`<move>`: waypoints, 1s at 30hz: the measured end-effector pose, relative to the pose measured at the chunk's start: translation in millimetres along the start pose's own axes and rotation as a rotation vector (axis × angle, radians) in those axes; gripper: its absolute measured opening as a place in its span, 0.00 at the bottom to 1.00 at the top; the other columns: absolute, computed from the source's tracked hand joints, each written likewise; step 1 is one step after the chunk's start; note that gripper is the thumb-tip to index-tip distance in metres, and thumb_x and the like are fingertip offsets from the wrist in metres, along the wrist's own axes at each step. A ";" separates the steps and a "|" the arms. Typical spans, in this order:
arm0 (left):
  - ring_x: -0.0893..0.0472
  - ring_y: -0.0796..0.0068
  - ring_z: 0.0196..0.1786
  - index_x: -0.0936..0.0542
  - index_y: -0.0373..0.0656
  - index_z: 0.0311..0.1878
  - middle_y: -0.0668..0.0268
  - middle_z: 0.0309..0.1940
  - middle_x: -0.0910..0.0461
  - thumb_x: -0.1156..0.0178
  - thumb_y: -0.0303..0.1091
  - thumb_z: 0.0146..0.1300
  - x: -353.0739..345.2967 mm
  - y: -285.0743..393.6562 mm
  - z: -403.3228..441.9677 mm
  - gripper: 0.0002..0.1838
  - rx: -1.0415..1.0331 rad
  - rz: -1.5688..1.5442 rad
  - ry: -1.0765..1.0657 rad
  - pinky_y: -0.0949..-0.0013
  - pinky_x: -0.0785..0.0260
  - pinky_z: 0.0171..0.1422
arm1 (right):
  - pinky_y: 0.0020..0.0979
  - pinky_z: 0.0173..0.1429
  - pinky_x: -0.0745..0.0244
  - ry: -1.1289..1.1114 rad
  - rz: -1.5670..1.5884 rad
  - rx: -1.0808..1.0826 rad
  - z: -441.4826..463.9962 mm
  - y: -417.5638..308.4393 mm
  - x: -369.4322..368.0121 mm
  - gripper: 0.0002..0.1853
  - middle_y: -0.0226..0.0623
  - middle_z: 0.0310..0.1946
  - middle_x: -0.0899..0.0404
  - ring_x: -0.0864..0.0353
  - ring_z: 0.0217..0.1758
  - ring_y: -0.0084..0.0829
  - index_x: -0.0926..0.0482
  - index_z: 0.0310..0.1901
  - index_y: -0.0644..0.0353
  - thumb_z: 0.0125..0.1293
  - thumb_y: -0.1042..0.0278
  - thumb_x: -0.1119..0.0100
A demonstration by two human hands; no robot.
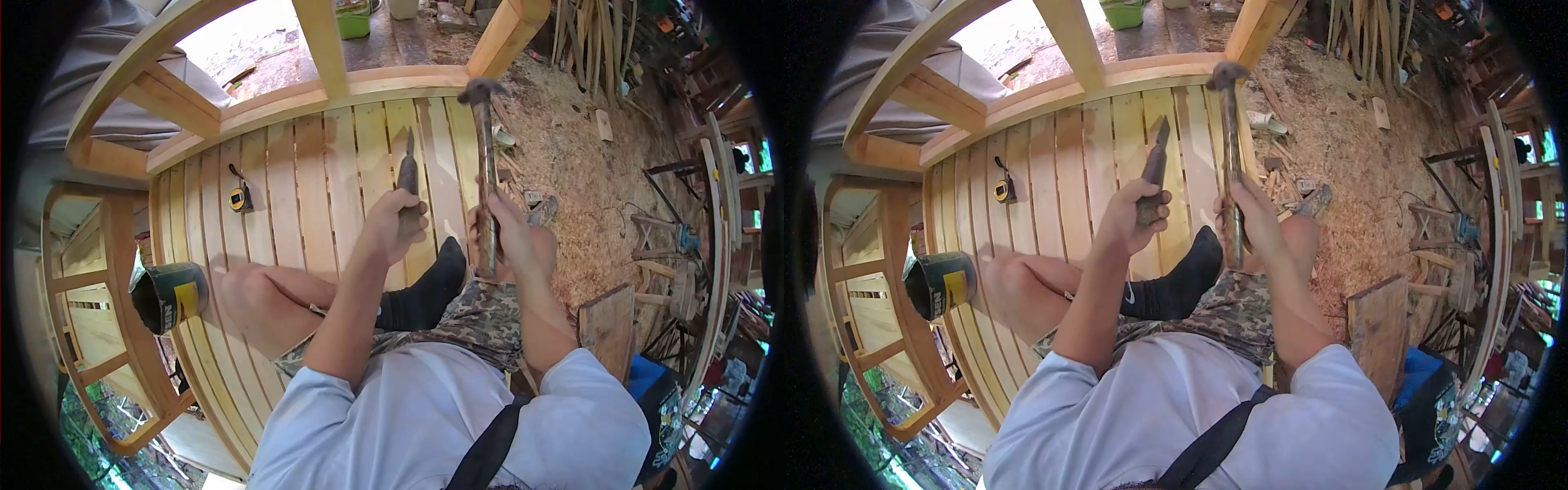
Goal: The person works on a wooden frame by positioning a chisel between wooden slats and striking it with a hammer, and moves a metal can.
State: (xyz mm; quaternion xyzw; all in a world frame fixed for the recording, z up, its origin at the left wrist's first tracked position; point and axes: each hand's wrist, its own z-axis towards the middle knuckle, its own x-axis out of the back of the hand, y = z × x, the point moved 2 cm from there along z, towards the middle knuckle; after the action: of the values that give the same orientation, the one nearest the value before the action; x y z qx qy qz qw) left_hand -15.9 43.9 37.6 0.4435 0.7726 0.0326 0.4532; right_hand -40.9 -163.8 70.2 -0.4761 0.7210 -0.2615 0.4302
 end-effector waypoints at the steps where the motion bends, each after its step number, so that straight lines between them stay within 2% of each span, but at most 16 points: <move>1: 0.25 0.74 0.30 0.30 0.44 0.49 0.64 0.34 0.23 0.42 0.34 0.61 -2.2 -1.9 4.4 0.14 0.034 -0.010 0.019 0.68 0.35 0.29 | 0.25 0.23 0.29 0.042 -0.060 -0.020 11.6 11.7 0.1 0.20 0.31 0.24 0.25 0.25 0.21 0.22 0.27 0.52 0.63 0.78 0.51 0.52; 2: 0.25 0.74 0.30 0.30 0.44 0.49 0.64 0.34 0.23 0.42 0.34 0.61 -4.3 -2.7 7.2 0.14 0.028 -0.005 0.016 0.68 0.35 0.29 | 0.25 0.23 0.29 0.039 -0.058 -0.013 21.2 19.3 -0.9 0.20 0.31 0.24 0.25 0.25 0.21 0.22 0.27 0.52 0.63 0.78 0.51 0.52; 4: 0.25 0.73 0.29 0.30 0.44 0.47 0.65 0.33 0.24 0.43 0.33 0.61 -11.9 -5.3 10.1 0.13 0.027 0.062 -0.016 0.68 0.35 0.28 | 0.27 0.23 0.29 0.215 -0.517 0.107 38.7 29.8 4.3 0.20 0.30 0.23 0.25 0.26 0.21 0.22 0.26 0.50 0.62 0.78 0.49 0.53; 5: 0.25 0.73 0.29 0.30 0.43 0.44 0.65 0.32 0.24 0.43 0.33 0.61 -15.3 -6.9 11.5 0.10 0.001 0.079 -0.015 0.67 0.35 0.28 | 0.35 0.28 0.26 0.242 -0.588 0.131 55.4 37.9 10.9 0.21 0.38 0.23 0.23 0.23 0.24 0.32 0.24 0.44 0.65 0.77 0.50 0.51; 6: 0.25 0.73 0.29 0.30 0.43 0.44 0.65 0.32 0.24 0.43 0.33 0.61 -18.2 -8.6 13.9 0.10 0.003 0.076 -0.012 0.67 0.35 0.28 | 0.35 0.28 0.26 0.242 -0.589 0.126 74.8 48.3 20.0 0.21 0.38 0.23 0.23 0.23 0.24 0.32 0.24 0.44 0.65 0.77 0.50 0.51; 8: 0.25 0.72 0.28 0.29 0.43 0.40 0.65 0.29 0.25 0.43 0.32 0.61 -22.9 -13.2 18.6 0.07 0.024 0.088 -0.040 0.67 0.35 0.28 | 0.43 0.37 0.26 0.258 -0.798 0.420 103.3 57.5 32.3 0.22 0.51 0.26 0.21 0.20 0.29 0.46 0.23 0.40 0.69 0.75 0.51 0.49; 9: 0.25 0.72 0.28 0.29 0.43 0.40 0.65 0.29 0.25 0.43 0.32 0.61 -23.9 -17.1 20.5 0.07 0.027 0.088 -0.036 0.67 0.35 0.28 | 0.47 0.42 0.27 0.271 -0.813 0.410 104.6 53.9 26.8 0.23 0.60 0.29 0.21 0.20 0.35 0.57 0.24 0.38 0.71 0.74 0.52 0.47; 15: 0.26 0.72 0.25 0.30 0.43 0.36 0.65 0.25 0.26 0.44 0.31 0.61 -20.7 -20.3 48.1 0.05 0.062 -0.009 0.071 0.67 0.38 0.24 | 0.47 0.43 0.26 0.286 -1.054 0.382 134.5 64.5 37.1 0.24 0.58 0.31 0.19 0.17 0.38 0.56 0.23 0.41 0.71 0.74 0.50 0.47; 18: 0.25 0.73 0.25 0.30 0.43 0.35 0.65 0.25 0.27 0.44 0.30 0.61 -11.0 -18.1 53.1 0.05 0.116 0.150 0.026 0.67 0.41 0.21 | 0.46 0.43 0.26 0.256 -0.855 0.416 107.1 52.5 21.4 0.24 0.56 0.31 0.19 0.17 0.37 0.53 0.24 0.44 0.72 0.74 0.50 0.48; 19: 0.25 0.73 0.25 0.30 0.43 0.35 0.64 0.26 0.27 0.45 0.30 0.60 -8.4 -15.8 54.0 0.05 0.122 0.188 0.006 0.68 0.41 0.20 | 0.44 0.41 0.26 0.282 -0.878 0.581 110.3 59.7 26.8 0.24 0.52 0.30 0.20 0.19 0.33 0.46 0.26 0.47 0.72 0.75 0.51 0.50; 20: 0.25 0.73 0.25 0.30 0.43 0.34 0.64 0.26 0.27 0.45 0.30 0.60 -7.2 -16.4 53.8 0.05 0.129 0.225 -0.015 0.68 0.42 0.20 | 0.44 0.41 0.26 0.282 -0.882 0.565 108.9 62.5 30.6 0.24 0.52 0.30 0.20 0.19 0.33 0.46 0.26 0.47 0.72 0.75 0.51 0.50; 22: 0.24 0.74 0.25 0.30 0.43 0.34 0.65 0.26 0.27 0.45 0.30 0.60 -15.9 -17.5 51.3 0.04 0.124 0.245 0.013 0.69 0.42 0.20 | 0.45 0.41 0.26 0.225 -0.772 0.725 94.9 44.5 17.9 0.23 0.53 0.30 0.20 0.19 0.33 0.47 0.27 0.48 0.71 0.76 0.51 0.50; 23: 0.24 0.74 0.26 0.30 0.43 0.34 0.65 0.26 0.27 0.45 0.30 0.61 -19.1 -16.6 50.0 0.04 0.107 0.278 0.033 0.69 0.42 0.20 | 0.47 0.41 0.26 0.216 -0.802 0.710 96.0 44.1 19.5 0.22 0.57 0.32 0.20 0.18 0.36 0.54 0.28 0.47 0.70 0.76 0.52 0.50; 24: 0.24 0.74 0.26 0.30 0.43 0.34 0.65 0.26 0.27 0.45 0.30 0.61 -18.9 -15.8 50.6 0.04 0.102 0.279 0.031 0.69 0.42 0.20 | 0.47 0.41 0.26 0.215 -0.802 0.715 104.6 48.4 25.9 0.22 0.57 0.32 0.20 0.18 0.36 0.54 0.28 0.47 0.70 0.76 0.52 0.50; 27: 0.24 0.74 0.26 0.29 0.44 0.35 0.66 0.26 0.27 0.45 0.31 0.61 -12.4 -14.0 50.5 0.04 0.112 0.268 0.011 0.69 0.41 0.20 | 0.46 0.39 0.26 0.197 -1.150 0.527 145.2 61.2 45.0 0.20 0.60 0.30 0.20 0.18 0.35 0.58 0.28 0.45 0.69 0.76 0.54 0.50; 30: 0.23 0.75 0.26 0.29 0.45 0.35 0.66 0.26 0.26 0.45 0.31 0.61 -1.8 -8.0 50.5 0.03 0.158 0.250 0.051 0.69 0.40 0.21 | 0.47 0.40 0.25 0.145 -1.007 0.400 119.6 45.4 29.5 0.20 0.60 0.30 0.20 0.18 0.37 0.61 0.27 0.45 0.69 0.76 0.54 0.51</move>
State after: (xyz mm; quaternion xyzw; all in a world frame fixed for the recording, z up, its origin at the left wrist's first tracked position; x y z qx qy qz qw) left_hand 16.0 20.0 5.6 0.5698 0.7226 0.0389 0.3894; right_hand 37.0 -168.2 -35.4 -0.6521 0.3678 -0.5995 0.2831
